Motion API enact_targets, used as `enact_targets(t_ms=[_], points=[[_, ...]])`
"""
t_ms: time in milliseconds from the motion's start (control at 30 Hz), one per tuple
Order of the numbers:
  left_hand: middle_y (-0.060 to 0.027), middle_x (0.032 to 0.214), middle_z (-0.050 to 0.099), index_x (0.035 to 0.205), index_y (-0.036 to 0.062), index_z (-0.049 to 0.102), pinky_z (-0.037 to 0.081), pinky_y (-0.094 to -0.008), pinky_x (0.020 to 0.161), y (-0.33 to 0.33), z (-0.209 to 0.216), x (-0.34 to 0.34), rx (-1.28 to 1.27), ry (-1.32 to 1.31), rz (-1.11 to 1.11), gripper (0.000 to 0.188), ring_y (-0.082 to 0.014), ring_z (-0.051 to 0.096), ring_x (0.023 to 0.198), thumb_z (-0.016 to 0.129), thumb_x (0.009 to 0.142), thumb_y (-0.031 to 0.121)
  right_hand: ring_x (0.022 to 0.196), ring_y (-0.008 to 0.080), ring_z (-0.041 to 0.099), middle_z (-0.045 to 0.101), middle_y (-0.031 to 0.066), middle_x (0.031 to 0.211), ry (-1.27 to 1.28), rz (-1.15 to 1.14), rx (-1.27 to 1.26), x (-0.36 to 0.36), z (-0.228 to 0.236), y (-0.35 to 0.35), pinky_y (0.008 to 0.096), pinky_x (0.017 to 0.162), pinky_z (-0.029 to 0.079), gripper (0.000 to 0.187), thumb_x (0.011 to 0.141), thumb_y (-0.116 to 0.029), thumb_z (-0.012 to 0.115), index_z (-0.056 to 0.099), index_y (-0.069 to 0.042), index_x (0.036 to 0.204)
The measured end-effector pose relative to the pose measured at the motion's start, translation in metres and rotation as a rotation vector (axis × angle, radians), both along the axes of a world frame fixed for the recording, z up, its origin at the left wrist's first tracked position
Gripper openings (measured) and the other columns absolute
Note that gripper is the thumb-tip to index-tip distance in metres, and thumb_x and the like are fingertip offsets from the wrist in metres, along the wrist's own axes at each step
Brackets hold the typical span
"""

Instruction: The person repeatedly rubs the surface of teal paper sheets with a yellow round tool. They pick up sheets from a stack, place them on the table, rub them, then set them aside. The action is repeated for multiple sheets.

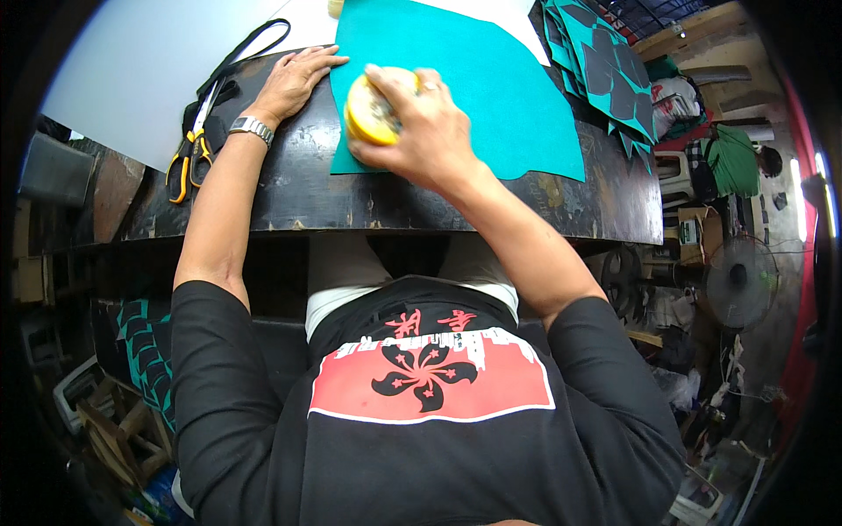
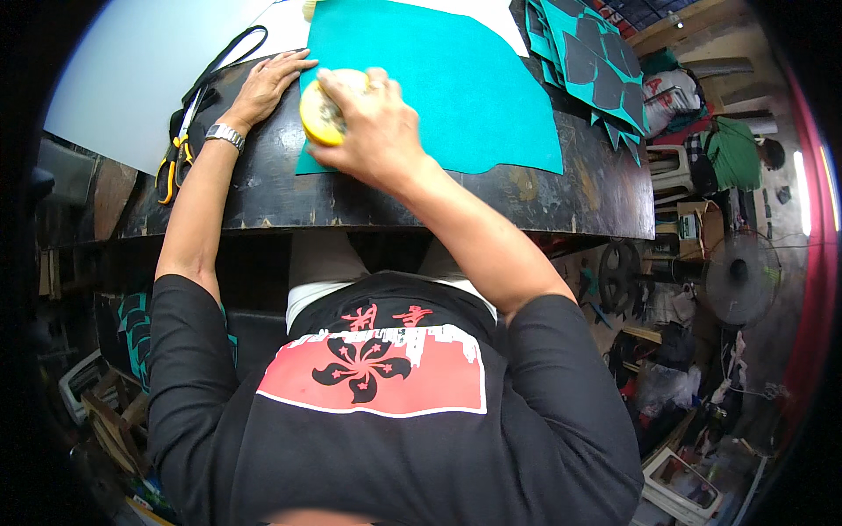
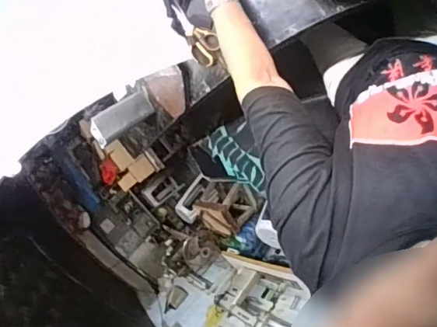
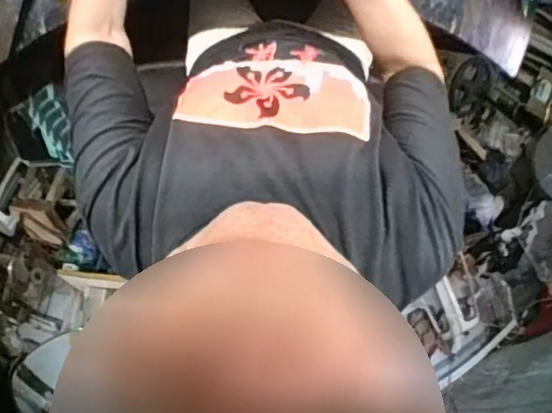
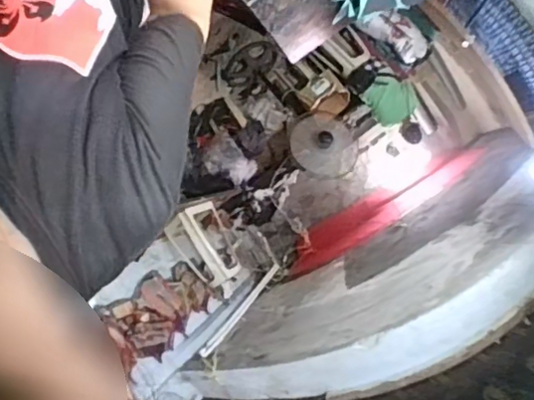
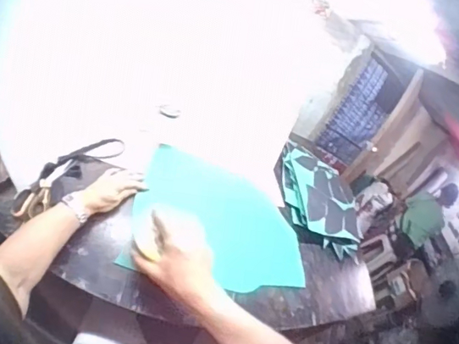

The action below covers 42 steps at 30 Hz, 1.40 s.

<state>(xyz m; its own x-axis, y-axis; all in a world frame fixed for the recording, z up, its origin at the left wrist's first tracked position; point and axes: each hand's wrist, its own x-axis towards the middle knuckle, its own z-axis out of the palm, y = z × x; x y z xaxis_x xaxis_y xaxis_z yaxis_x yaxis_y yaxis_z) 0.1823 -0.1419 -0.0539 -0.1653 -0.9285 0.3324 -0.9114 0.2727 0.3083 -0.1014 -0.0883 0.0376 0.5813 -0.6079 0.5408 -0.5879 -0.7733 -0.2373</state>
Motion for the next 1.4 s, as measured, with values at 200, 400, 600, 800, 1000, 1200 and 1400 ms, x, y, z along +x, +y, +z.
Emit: enact_targets(t_ms=[200,400,600,800,1000,1200,1400], points=[[-0.0091,0.144,0.057,0.138,0.0177,0.058,0.030,-0.0440,0.117,-0.001,-0.001,0.005,-0.045,0.043,0.005,0.035,-0.0257,0.048,0.138,0.049,0.105,0.022,0.107,0.0438,0.060,0.055,0.0250,0.120,-0.031,-0.109,0.071,0.078,0.005,-0.081,0.0515,0.087,0.056,0.076,0.065,-0.044,0.082,0.063,-0.021,0.134],[-0.0043,0.150,0.053,0.141,0.0210,0.057,0.029,-0.0464,0.118,0.005,0.003,-0.004,-0.041,0.036,0.023,0.037,-0.0236,0.045,0.142,0.045,0.106,0.025,0.109,0.0420,0.060,0.055,0.0246,0.120,0.103,0.059,0.116,0.038,0.015,-0.018,0.0500,0.089,0.055,0.087,0.067,-0.052,0.085,0.055,-0.026,0.144],[-0.0021,0.153,0.052,0.141,0.0227,0.058,0.027,-0.0463,0.121,0.005,0.001,-0.005,-0.020,0.030,0.040,0.037,-0.0224,0.042,0.145,0.045,0.106,0.027,0.116,0.0434,0.058,0.054,0.0265,0.125,0.061,0.154,0.147,0.006,0.016,0.031,0.0497,0.091,0.055,0.088,0.064,-0.046,0.088,0.056,-0.025,0.143],[-0.0017,0.149,0.055,0.142,0.0226,0.058,0.027,-0.0471,0.119,0.003,0.007,0.000,0.027,0.012,0.051,0.037,-0.0238,0.043,0.144,0.045,0.107,0.030,0.113,0.0411,0.058,0.056,0.0244,0.124,0.005,-0.181,0.143,0.067,0.011,-0.060,0.0509,0.089,0.056,0.085,0.064,-0.046,0.088,0.057,-0.022,0.139],[0.0011,0.154,0.051,0.141,0.0288,0.060,0.026,-0.0479,0.123,0.012,0.018,-0.011,0.034,-0.078,0.090,0.065,-0.0220,0.039,0.147,0.061,0.089,0.068,0.116,0.0382,0.058,0.059,0.0171,0.131,0.012,-0.358,0.105,-0.042,0.001,-0.088,0.0505,0.093,0.054,0.087,0.063,-0.045,0.089,0.057,-0.022,0.140],[-0.0036,0.160,0.042,0.146,0.0283,0.054,0.018,-0.0575,0.124,0.014,0.024,-0.030,0.138,-0.113,0.190,0.064,-0.0252,0.031,0.152,0.060,0.091,0.062,0.110,0.0389,0.065,0.056,0.0241,0.123,0.138,-0.961,0.148,-0.227,0.012,-0.113,0.0484,0.089,0.057,0.096,0.066,-0.066,0.082,0.049,-0.030,0.149],[-0.0076,0.169,0.023,0.157,0.0321,0.037,0.011,-0.0708,0.119,0.018,0.003,-0.087,0.155,-0.169,0.378,0.066,-0.0320,0.020,0.155,0.045,0.098,0.062,0.109,0.0423,0.062,0.056,0.0255,0.124,0.087,-0.808,0.175,-0.159,0.012,-0.078,0.0531,0.088,0.055,0.094,0.060,-0.061,0.087,0.058,-0.019,0.138]])
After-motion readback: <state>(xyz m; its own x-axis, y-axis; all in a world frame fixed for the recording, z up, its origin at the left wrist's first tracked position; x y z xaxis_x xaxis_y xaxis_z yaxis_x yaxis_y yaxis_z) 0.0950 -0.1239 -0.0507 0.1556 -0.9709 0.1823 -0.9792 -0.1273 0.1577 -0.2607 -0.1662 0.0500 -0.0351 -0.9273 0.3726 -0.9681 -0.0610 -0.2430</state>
